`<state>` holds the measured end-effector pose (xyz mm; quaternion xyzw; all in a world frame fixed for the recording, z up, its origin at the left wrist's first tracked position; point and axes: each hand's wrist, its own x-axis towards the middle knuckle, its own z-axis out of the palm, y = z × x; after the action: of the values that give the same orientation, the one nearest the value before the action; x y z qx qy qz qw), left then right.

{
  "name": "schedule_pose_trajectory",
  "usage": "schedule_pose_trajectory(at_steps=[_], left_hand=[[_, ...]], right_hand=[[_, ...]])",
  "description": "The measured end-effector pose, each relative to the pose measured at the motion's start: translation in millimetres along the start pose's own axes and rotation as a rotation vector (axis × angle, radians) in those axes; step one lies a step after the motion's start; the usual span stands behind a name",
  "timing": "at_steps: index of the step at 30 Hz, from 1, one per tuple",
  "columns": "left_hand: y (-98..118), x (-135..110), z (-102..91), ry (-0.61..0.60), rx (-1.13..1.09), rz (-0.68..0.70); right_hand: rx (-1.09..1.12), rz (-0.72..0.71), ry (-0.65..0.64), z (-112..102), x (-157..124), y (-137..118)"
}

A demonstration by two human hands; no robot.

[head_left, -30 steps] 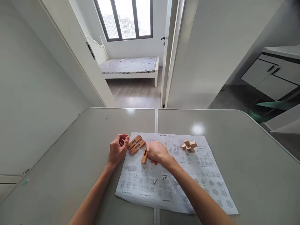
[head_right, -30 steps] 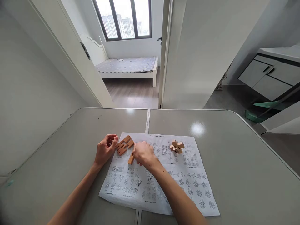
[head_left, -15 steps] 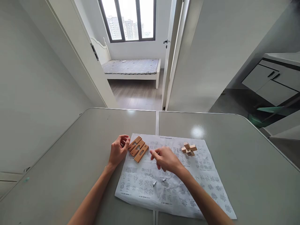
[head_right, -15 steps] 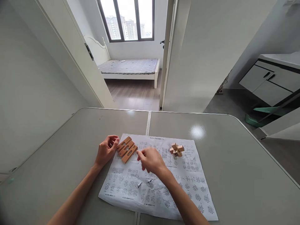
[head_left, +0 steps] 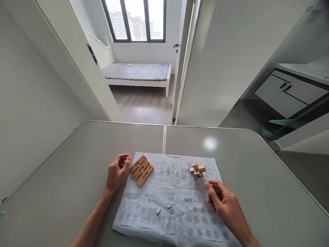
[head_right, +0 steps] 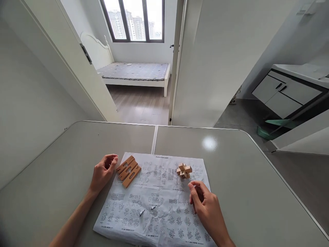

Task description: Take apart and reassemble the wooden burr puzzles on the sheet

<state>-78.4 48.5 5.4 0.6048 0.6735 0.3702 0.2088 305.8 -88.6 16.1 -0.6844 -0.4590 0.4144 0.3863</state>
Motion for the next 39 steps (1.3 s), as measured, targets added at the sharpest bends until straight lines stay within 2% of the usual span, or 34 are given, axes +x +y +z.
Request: schedule_pose_trajectory(at_steps=[7, 11, 13, 16, 18, 21, 29, 39], left_hand=[[-6.1, 2.6, -5.5, -0.017, -0.026, -0.058], [-7.1, 3.0, -6.0, -0.007, -0.003, -0.069], [-6.4, 3.1, -5.4, 0.003, -0.01, -0.076], [-5.4, 2.5, -3.8, 0.012, -0.01, -0.096], [-5.0, 1.5, -2.7, 0.018, -0.003, -0.111], [-3.9, -0.4, -1.3, 0.027, -0.02, -0.121], [1.7, -2.0, 2.8, 0.039, -0.043, -0.153], [1.8, -1.5, 7.4, 0.072, -0.039, -0.167]], right_hand=[[0.109, 0.038, 0.055, 4.8, 13.6, 8.2], [0.149, 0.062, -0.096, 5.5, 21.3, 13.0], [0.251, 0.147, -0.205, 7.8, 25.6, 14.6], [0.533, 0.417, -0.349, 13.5, 32.0, 13.6], [0.733, 0.55, -0.383, 16.5, 35.6, 11.2], [0.966, 0.633, -0.417, 18.8, 39.2, 7.7], [1.132, 0.647, -0.454, 21.8, 42.1, 5.3], [1.157, 0.626, -0.484, 19.2, 45.3, 2.0]])
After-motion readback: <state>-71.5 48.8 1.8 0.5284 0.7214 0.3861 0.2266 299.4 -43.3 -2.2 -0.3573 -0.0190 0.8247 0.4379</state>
